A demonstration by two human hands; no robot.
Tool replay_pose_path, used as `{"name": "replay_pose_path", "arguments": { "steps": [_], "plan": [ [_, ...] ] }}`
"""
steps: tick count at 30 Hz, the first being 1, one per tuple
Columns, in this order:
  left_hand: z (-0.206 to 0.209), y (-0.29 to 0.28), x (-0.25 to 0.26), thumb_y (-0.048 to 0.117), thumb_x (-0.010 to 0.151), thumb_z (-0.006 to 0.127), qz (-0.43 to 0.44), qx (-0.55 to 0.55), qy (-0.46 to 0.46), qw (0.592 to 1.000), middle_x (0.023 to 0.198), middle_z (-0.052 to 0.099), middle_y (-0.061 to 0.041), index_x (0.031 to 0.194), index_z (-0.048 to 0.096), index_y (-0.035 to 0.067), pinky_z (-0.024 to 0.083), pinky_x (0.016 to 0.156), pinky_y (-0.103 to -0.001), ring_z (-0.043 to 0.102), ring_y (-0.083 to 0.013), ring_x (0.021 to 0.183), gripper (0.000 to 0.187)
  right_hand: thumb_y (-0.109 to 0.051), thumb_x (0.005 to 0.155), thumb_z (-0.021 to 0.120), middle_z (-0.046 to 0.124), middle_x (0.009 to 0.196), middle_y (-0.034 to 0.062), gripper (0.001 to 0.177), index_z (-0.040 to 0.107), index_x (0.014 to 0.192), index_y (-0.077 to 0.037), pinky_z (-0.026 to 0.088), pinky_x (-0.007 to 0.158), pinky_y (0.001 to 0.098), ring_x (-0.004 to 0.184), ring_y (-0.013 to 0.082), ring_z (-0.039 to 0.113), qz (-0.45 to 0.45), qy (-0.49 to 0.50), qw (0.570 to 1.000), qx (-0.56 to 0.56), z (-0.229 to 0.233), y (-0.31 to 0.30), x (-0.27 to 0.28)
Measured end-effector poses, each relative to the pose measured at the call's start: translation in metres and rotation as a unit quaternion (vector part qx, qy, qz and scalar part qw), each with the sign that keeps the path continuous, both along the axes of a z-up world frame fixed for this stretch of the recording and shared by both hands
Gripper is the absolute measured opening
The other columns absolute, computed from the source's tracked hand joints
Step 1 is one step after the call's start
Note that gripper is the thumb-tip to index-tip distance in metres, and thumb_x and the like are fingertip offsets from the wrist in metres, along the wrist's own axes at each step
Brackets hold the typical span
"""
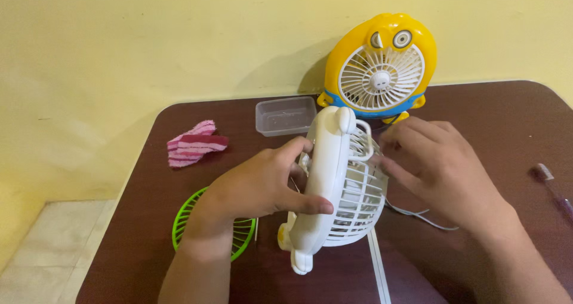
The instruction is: The person uses a screwdriver to remove screws from the back and side of a white electric fan. They detach the rear grille and set it aside, exposing the fan blades and motor housing. The person continues unscrewing fasteners and places them into a small plastic container.
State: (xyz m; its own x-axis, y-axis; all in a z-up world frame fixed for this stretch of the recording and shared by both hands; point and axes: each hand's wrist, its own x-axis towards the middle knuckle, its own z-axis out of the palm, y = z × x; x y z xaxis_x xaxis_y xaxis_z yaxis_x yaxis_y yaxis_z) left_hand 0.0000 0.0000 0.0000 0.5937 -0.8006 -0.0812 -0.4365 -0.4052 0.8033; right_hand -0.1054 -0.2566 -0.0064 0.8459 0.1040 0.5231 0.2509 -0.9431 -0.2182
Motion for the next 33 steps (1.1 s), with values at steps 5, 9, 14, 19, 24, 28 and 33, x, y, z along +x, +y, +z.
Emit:
{"name": "replay_pose_path", "arguments": {
  "steps": [5,9,14,19,24,28,33],
  "plan": [
    [0.002,0.008,0.0,0.059,0.057,0.086,-0.017,0.007,-0.004,1.0,0.089,0.08,-0.013,0.134,0.056,0.004,0.061,0.072,-0.035,0.08,-0.0237,0.08,0.099,-0.017,0.084,0.079,0.072,0.108,0.0079,0.029,0.072,0.111,-0.009,0.053,0.086,0.0383,0.091,0.0271,0.068,0.044,-0.01,0.996,0.075,-0.019,0.008,0.01],
    [0.001,0.014,0.0,0.06,0.057,0.086,-0.037,0.026,-0.03,0.999,0.088,0.08,-0.013,0.123,0.064,0.004,0.061,0.072,-0.034,0.081,-0.0228,0.08,0.09,-0.01,0.081,0.077,0.069,0.115,0.0123,0.035,0.069,0.114,-0.003,0.055,0.09,0.0384,0.106,0.0298,0.067,0.111,-0.026,0.986,0.122,-0.022,0.016,0.011],
    [-0.006,0.021,0.008,0.061,0.064,0.084,-0.081,0.027,-0.077,0.993,0.088,0.08,-0.01,0.115,0.07,0.004,0.061,0.072,-0.034,0.08,-0.0213,0.081,0.078,-0.007,0.08,0.076,0.069,0.117,0.0128,0.036,0.069,0.115,-0.003,0.054,0.094,0.0388,0.109,0.029,0.067,0.127,-0.002,0.981,0.145,-0.018,0.021,0.009],
    [-0.012,0.013,0.011,0.066,0.085,0.065,-0.004,-0.053,-0.008,0.999,0.082,0.079,-0.009,0.122,0.071,0.005,0.06,0.067,-0.03,0.078,-0.0159,0.072,0.071,-0.004,0.082,0.073,0.068,0.118,0.0098,0.033,0.072,0.114,-0.006,0.056,0.086,0.0362,0.105,0.0261,0.069,0.104,0.044,0.983,0.148,-0.017,0.025,0.004],
    [-0.017,-0.009,0.001,0.057,0.084,0.065,0.127,-0.081,0.051,0.987,0.084,0.078,-0.013,0.147,0.049,0.007,0.06,0.061,-0.032,0.075,-0.0185,0.067,0.082,-0.002,0.082,0.07,0.065,0.121,0.0086,0.033,0.073,0.114,-0.006,0.056,0.08,0.0347,0.096,0.0218,0.07,0.068,0.074,0.979,0.178,-0.017,0.023,0.007],
    [-0.023,-0.011,0.001,0.054,0.092,0.068,0.095,-0.12,0.012,0.988,0.111,0.078,-0.017,0.169,0.016,0.012,0.06,0.08,-0.032,0.076,-0.0203,0.093,0.102,-0.001,0.082,0.07,0.063,0.125,0.0121,0.032,0.073,0.114,-0.004,0.056,0.088,0.0361,0.11,0.0251,0.068,0.123,0.041,0.973,0.19,-0.016,0.02,0.009],
    [-0.029,-0.012,-0.001,0.041,0.098,0.07,-0.003,-0.218,-0.046,0.975,0.145,0.064,-0.017,0.163,0.036,0.007,0.05,0.106,-0.032,0.064,-0.0172,0.129,0.08,-0.005,0.082,0.072,0.065,0.134,0.0108,0.019,0.072,0.101,-0.003,0.059,0.079,0.0353,0.102,0.0241,0.072,0.105,0.082,0.969,0.208,-0.017,0.025,0.005]
  ]
}}
